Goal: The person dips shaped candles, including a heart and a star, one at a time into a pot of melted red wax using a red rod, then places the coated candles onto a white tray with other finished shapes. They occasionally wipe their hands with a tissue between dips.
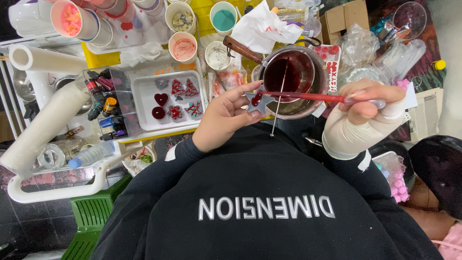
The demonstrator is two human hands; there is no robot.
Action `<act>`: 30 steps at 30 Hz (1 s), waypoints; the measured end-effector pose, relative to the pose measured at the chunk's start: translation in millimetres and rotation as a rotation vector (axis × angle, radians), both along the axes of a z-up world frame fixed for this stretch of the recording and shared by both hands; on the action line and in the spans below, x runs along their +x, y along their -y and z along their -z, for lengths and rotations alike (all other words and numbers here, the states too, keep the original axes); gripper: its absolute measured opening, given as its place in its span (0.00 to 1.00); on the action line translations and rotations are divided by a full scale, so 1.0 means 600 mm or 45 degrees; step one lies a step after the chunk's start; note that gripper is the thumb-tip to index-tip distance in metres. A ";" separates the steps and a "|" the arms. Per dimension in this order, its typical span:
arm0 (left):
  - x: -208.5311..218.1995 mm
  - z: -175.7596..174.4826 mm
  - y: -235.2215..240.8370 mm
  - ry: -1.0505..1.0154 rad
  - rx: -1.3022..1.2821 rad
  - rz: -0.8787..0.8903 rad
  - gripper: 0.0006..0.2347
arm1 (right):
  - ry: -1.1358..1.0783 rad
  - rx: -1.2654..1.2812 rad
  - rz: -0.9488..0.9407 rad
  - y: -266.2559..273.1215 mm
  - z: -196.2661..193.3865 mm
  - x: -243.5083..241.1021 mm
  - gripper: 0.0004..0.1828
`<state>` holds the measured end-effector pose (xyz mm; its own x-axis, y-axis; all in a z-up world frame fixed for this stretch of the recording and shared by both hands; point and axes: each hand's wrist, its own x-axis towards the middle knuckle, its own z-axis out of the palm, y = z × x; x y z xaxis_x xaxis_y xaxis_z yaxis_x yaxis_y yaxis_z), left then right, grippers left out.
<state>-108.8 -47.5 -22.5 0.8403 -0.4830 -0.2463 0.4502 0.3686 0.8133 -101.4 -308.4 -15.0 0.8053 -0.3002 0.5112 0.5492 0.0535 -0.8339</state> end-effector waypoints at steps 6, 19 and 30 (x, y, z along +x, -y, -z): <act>-0.005 0.008 -0.001 0.018 -0.059 -0.011 0.28 | -0.018 0.004 -0.021 -0.002 -0.003 -0.003 0.28; -0.007 0.003 -0.002 0.008 -0.062 0.003 0.27 | -0.011 0.015 -0.062 0.001 -0.004 -0.010 0.26; -0.013 0.008 -0.005 0.071 -0.024 -0.003 0.27 | 0.067 0.031 -0.037 0.011 0.007 0.003 0.24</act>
<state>-116.5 -44.3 -27.6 0.8536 -0.4849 -0.1901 0.4035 0.3850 0.8300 -99.4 -315.0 -19.3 0.7861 -0.2902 0.5458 0.5902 0.0898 -0.8023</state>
